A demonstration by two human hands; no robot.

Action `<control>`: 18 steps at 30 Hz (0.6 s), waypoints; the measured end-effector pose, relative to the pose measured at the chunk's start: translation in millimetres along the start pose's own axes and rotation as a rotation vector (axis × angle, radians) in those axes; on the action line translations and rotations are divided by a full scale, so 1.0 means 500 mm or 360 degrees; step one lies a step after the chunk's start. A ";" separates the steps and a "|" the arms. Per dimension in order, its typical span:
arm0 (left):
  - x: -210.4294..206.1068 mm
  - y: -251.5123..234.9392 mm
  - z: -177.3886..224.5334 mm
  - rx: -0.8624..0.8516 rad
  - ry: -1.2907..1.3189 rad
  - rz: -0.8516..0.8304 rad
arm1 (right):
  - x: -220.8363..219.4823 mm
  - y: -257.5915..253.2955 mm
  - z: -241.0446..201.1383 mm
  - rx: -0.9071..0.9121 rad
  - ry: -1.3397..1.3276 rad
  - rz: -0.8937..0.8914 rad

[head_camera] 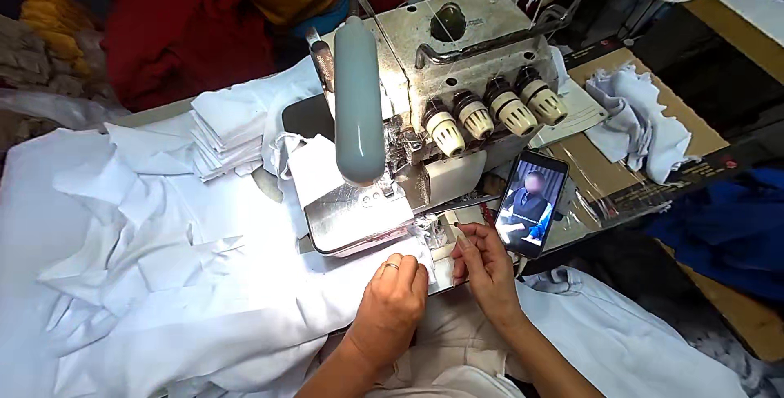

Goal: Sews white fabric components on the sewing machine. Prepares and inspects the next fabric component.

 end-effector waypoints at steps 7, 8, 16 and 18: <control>0.040 0.017 -0.030 0.0339 0.1034 0.0373 | 0.003 0.029 -0.077 -0.0005 -0.0137 -0.0452; 0.038 0.022 -0.027 0.0286 0.0976 0.0411 | 0.001 0.027 -0.090 -0.0092 -0.0204 -0.0584; 0.041 0.033 -0.025 0.0085 0.0649 0.0493 | -0.028 0.028 -0.112 -0.0088 -0.0229 -0.0569; 0.043 0.039 -0.029 0.0187 0.0751 0.0564 | -0.032 0.033 -0.103 -0.0026 -0.0168 -0.0511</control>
Point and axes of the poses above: each hand's wrist, its own y-axis away from the middle knuckle, its own x-axis out of the back of the hand, z = x × y, the point moved 1 cm from there along -y, towards the middle knuckle, and after that the axes turned 1 degree about y, right-handed, at the moved point
